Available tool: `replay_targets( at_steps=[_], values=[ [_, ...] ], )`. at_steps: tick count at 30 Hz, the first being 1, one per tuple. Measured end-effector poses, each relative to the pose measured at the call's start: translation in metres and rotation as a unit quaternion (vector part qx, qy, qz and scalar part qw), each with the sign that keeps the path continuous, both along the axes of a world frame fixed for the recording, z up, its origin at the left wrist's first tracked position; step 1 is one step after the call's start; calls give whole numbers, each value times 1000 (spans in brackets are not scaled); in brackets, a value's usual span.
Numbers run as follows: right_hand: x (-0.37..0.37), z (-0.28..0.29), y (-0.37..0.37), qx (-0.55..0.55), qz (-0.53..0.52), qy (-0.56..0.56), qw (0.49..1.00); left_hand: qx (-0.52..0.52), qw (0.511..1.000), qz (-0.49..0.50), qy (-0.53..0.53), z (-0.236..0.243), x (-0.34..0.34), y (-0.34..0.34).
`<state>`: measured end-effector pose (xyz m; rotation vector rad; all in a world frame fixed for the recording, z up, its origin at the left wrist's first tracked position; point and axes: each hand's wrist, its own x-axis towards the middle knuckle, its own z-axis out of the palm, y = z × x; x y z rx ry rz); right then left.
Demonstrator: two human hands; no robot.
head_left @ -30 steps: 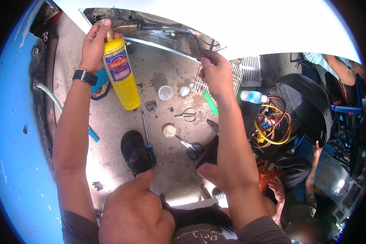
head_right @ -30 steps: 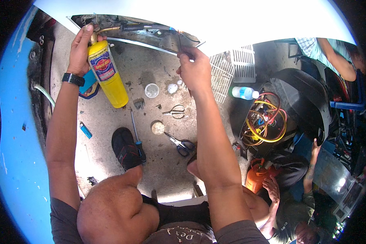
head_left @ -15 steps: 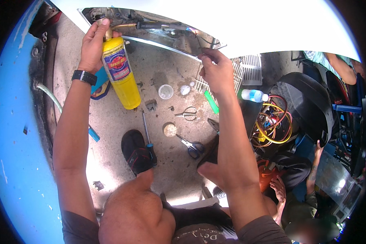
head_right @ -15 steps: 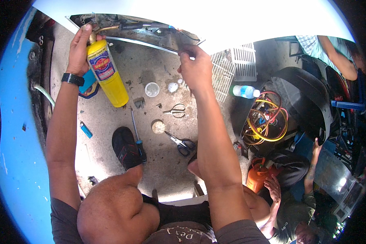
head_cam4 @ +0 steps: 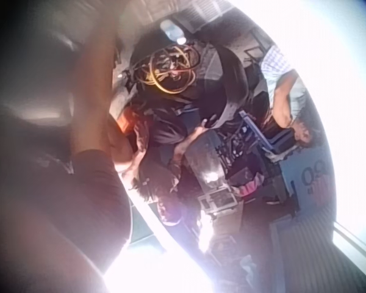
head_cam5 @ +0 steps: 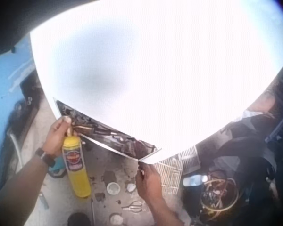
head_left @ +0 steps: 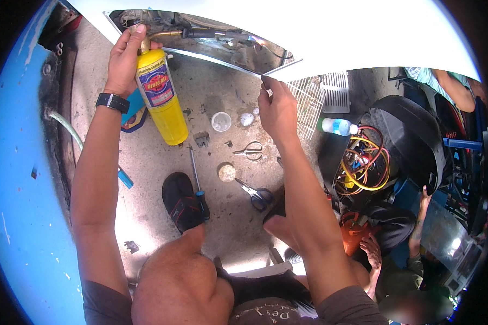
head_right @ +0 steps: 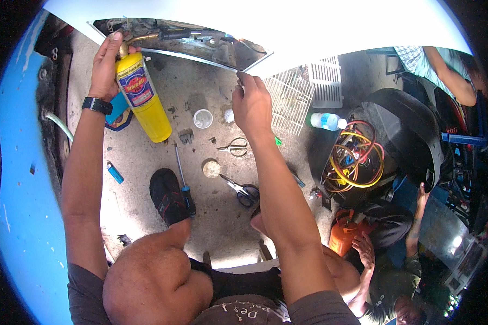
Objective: The person uses a blowtorch to heat a copper pipe and applies a brazing rod to join or seal a connection inside the lower service area of an appliance.
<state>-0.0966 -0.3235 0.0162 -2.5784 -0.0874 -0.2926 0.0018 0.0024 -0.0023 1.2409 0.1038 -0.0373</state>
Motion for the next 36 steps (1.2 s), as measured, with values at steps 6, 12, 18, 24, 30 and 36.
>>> replay_targets(
  at_steps=[6, 12, 18, 24, 30, 36],
  values=[
    [4, -3, 5, 18, -34, 2, 999, 3, 1000, 8, 9, 2, -2, -4],
    [8, 2, 10, 46, -46, 5, 998, 2, 1000, 1, 2, 0, -1, -1],
    [3, 1, 11, 68, -52, 11, 996, 16, 1000, 7, 8, 2, -2, -3],
    [7, 4, 11, 61, -43, 4, 997, 10, 1000, 5, 2, 2, -1, -3],
    [0, 11, 8, 57, -25, 11, 998, 4, 1000, 6, 7, 2, -1, -3],
    [12, 20, 4, 178, -68, 94, 977, 13, 1000, 6, 1, 2, -1, -3]
  ],
)
